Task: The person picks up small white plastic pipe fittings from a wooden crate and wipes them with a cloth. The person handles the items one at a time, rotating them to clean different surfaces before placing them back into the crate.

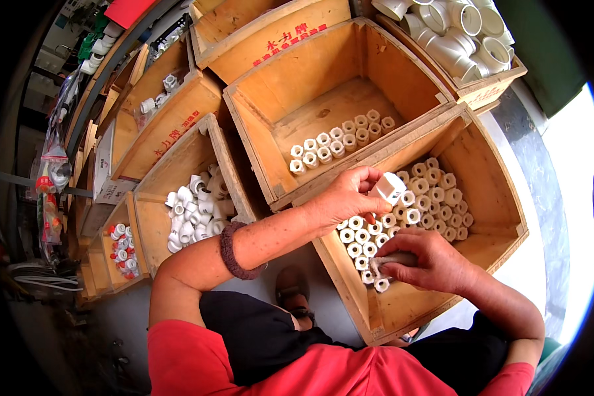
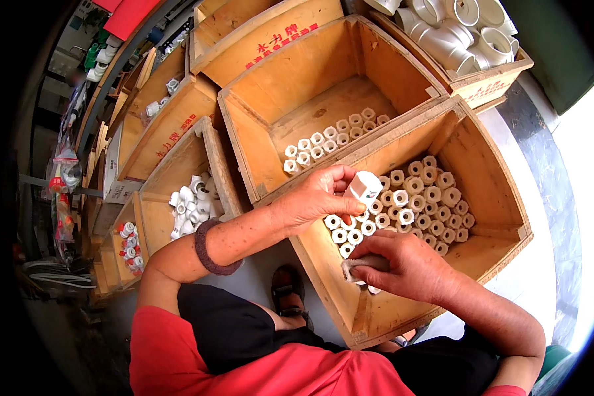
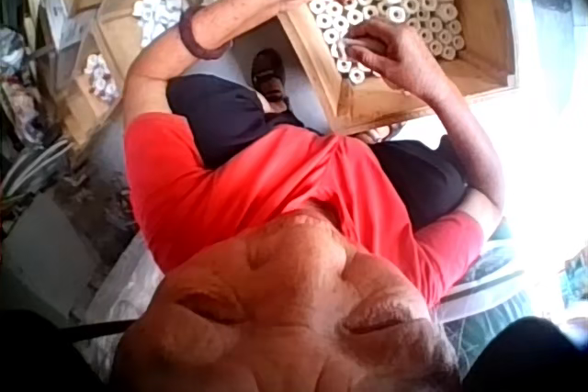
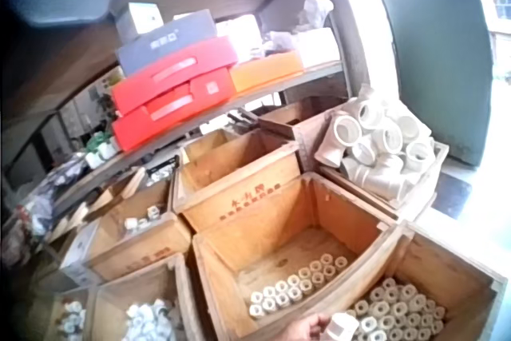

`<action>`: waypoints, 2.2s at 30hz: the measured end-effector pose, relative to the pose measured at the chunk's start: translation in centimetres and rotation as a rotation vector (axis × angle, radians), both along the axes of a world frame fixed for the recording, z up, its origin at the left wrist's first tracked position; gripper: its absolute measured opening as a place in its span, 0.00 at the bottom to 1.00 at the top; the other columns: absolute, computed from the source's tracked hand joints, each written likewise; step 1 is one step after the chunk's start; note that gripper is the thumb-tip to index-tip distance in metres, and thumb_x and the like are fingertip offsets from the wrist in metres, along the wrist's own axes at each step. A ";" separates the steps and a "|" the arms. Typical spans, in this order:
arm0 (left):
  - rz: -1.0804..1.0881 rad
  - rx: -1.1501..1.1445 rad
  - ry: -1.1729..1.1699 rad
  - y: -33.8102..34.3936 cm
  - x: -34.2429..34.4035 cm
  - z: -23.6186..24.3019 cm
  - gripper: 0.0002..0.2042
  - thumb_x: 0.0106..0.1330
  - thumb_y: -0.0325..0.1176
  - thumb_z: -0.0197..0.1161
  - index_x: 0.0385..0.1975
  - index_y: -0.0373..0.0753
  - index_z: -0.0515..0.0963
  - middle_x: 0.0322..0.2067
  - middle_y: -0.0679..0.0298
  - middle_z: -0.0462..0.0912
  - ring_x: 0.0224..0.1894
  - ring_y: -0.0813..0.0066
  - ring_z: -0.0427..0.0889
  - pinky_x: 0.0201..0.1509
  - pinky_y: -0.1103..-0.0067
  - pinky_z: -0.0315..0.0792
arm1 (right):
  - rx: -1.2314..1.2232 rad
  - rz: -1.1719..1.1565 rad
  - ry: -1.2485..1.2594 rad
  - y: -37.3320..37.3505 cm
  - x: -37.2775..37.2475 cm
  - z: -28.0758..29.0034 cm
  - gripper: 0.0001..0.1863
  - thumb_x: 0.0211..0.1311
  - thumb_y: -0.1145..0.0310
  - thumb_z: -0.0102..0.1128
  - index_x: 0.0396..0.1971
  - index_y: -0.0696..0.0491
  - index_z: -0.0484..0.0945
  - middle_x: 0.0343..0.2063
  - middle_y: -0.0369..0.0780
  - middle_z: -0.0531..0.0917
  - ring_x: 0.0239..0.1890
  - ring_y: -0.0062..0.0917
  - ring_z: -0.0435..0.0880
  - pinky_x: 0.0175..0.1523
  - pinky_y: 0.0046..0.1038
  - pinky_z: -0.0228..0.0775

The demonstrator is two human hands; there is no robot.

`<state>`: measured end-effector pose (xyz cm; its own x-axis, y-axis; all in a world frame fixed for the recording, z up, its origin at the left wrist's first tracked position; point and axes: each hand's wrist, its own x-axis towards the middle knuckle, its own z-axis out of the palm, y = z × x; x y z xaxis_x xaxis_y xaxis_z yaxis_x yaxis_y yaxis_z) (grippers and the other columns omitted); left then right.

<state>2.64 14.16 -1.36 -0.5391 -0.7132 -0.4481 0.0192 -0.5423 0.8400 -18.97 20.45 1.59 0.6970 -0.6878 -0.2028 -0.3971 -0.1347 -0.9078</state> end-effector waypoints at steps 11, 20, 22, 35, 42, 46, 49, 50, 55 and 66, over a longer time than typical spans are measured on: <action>0.019 -0.011 0.022 0.3 -0.1 -0.3 0.23 0.56 0.24 0.67 0.52 0.33 0.67 0.42 0.59 0.78 0.40 0.75 0.80 0.35 0.79 0.78 | 0.011 0.020 -0.001 0.4 0.5 0.3 0.13 0.57 0.64 0.66 0.39 0.54 0.81 0.35 0.43 0.82 0.39 0.34 0.83 0.46 0.32 0.75; 0.009 -0.006 0.060 0.6 0.0 -0.1 0.23 0.57 0.23 0.66 0.52 0.33 0.68 0.42 0.60 0.78 0.41 0.75 0.80 0.35 0.80 0.77 | 0.122 -0.017 0.015 0.7 0.6 0.5 0.14 0.57 0.64 0.66 0.41 0.55 0.81 0.33 0.42 0.83 0.37 0.29 0.84 0.45 0.29 0.75; 0.000 -0.009 0.049 0.6 0.1 -0.2 0.22 0.57 0.23 0.66 0.53 0.33 0.68 0.42 0.61 0.78 0.41 0.76 0.80 0.35 0.81 0.77 | 0.101 -0.019 0.004 0.9 0.7 0.2 0.14 0.57 0.64 0.66 0.41 0.55 0.81 0.33 0.42 0.83 0.36 0.28 0.84 0.44 0.28 0.75; 0.037 -0.009 0.032 -0.1 0.5 0.2 0.22 0.58 0.24 0.66 0.52 0.35 0.70 0.41 0.62 0.79 0.40 0.75 0.80 0.37 0.79 0.77 | 0.388 -0.253 -0.128 -0.6 -0.6 1.7 0.14 0.60 0.64 0.65 0.43 0.56 0.80 0.33 0.34 0.83 0.37 0.16 0.80 0.46 0.24 0.74; 0.222 -0.100 0.126 -2.5 2.7 2.7 0.20 0.62 0.26 0.64 0.53 0.36 0.69 0.46 0.60 0.80 0.42 0.75 0.80 0.42 0.77 0.77 | 0.233 -0.535 -0.347 -4.9 -3.9 3.5 0.17 0.64 0.60 0.62 0.46 0.56 0.76 0.37 0.36 0.83 0.41 0.17 0.82 0.49 0.21 0.74; 0.164 -0.054 0.108 -1.8 2.6 1.5 0.19 0.62 0.25 0.64 0.53 0.36 0.69 0.48 0.57 0.79 0.41 0.74 0.81 0.41 0.77 0.77 | 0.259 -0.505 -0.280 -4.0 -3.3 2.9 0.16 0.63 0.60 0.63 0.43 0.57 0.77 0.36 0.35 0.82 0.41 0.15 0.80 0.49 0.19 0.72; 0.150 -0.031 0.110 -1.7 2.1 1.5 0.19 0.61 0.25 0.64 0.53 0.35 0.69 0.47 0.56 0.80 0.41 0.74 0.81 0.41 0.78 0.77 | 0.337 -0.529 -0.336 -4.0 -3.6 3.0 0.16 0.64 0.61 0.62 0.43 0.59 0.78 0.37 0.34 0.82 0.41 0.15 0.79 0.50 0.19 0.72; 0.145 -0.032 0.106 -1.8 2.1 1.5 0.19 0.61 0.24 0.64 0.53 0.35 0.69 0.47 0.56 0.80 0.40 0.74 0.81 0.41 0.78 0.77 | 0.324 -0.515 -0.330 -3.9 -3.6 2.8 0.16 0.64 0.61 0.62 0.43 0.59 0.78 0.37 0.34 0.82 0.42 0.15 0.79 0.50 0.19 0.72; 0.136 -0.043 0.093 -2.1 1.9 1.7 0.20 0.62 0.24 0.63 0.53 0.36 0.69 0.46 0.57 0.80 0.40 0.75 0.81 0.41 0.78 0.77 | 0.338 -0.507 -0.302 -3.5 -3.3 2.5 0.17 0.65 0.61 0.62 0.43 0.59 0.77 0.37 0.34 0.82 0.42 0.15 0.79 0.50 0.19 0.72; 0.111 -0.062 0.085 -2.2 1.7 2.1 0.20 0.61 0.25 0.64 0.54 0.35 0.69 0.49 0.57 0.79 0.42 0.75 0.81 0.43 0.78 0.77 | 0.364 -0.373 -0.282 -3.5 -1.9 2.6 0.16 0.63 0.63 0.63 0.44 0.58 0.77 0.36 0.34 0.82 0.41 0.15 0.79 0.49 0.20 0.72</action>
